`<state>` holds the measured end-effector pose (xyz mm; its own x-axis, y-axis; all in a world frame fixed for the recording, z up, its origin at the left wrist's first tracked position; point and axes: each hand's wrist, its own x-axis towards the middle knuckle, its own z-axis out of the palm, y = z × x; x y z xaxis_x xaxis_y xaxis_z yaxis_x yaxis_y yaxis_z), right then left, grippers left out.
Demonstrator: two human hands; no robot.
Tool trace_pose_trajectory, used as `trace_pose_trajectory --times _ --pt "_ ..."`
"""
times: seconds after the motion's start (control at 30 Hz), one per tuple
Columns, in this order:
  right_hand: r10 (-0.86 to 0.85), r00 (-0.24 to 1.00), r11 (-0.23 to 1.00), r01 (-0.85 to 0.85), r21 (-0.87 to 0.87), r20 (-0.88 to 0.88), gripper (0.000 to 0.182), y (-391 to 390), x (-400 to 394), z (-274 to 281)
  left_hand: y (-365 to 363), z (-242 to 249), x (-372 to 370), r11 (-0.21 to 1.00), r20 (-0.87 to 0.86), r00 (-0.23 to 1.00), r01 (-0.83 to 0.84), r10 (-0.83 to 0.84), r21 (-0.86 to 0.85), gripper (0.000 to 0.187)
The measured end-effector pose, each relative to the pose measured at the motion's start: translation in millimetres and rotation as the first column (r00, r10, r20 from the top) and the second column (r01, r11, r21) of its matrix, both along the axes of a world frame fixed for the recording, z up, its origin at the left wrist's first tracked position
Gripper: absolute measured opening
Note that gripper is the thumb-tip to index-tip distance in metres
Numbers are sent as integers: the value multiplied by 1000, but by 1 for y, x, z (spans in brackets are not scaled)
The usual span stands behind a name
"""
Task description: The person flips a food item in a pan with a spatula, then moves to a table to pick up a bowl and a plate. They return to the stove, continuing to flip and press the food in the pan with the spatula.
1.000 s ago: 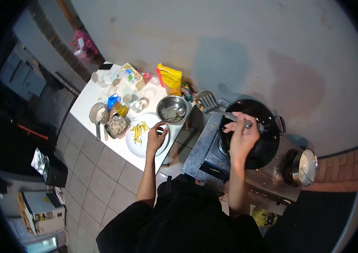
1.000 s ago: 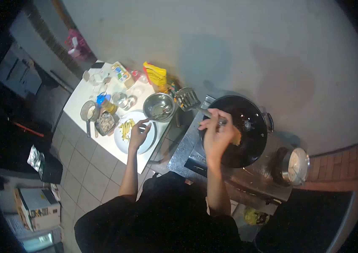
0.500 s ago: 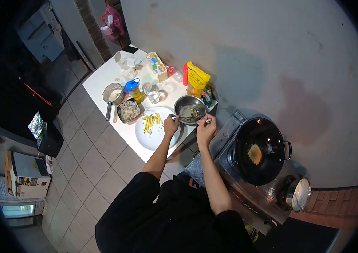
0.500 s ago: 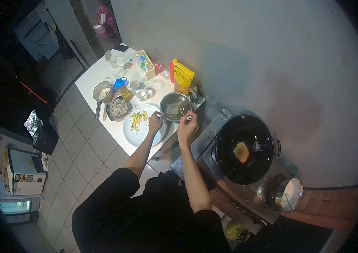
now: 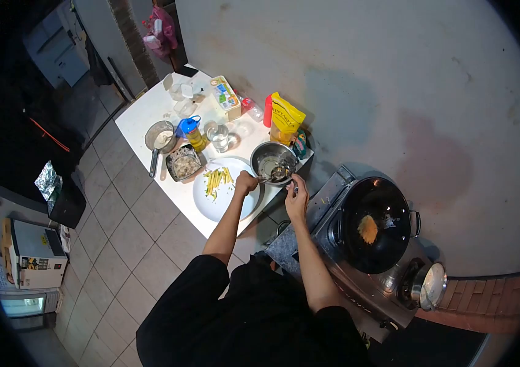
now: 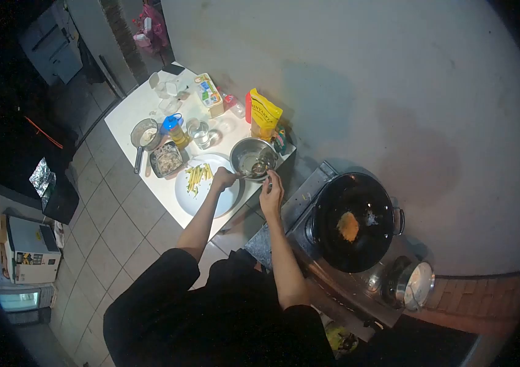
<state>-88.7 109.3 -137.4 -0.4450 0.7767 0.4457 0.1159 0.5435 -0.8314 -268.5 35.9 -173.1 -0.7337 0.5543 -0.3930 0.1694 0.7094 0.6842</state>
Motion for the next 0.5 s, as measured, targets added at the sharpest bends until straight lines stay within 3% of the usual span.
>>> trace_pose_trajectory --times 0.03,0.1,0.2,0.33,0.5 --pt "29 999 999 -29 -20 -19 17 -1 2 1 -2 1 -1 1000 -3 1000 4 -4 -3 40" --pt "40 999 999 -40 15 12 17 1 1 -1 -2 4 -4 982 357 933 -40 -28 182 31" --pt "58 997 996 -61 59 47 16 2 0 -7 0 9 2 956 437 899 -132 4 264 25" --pt "62 997 997 -65 48 53 15 5 -5 -5 -7 8 1 965 484 863 13 -144 264 18" --pt "54 998 997 -56 54 43 14 8 -7 -10 -13 0 7 948 564 816 -68 -127 312 13"
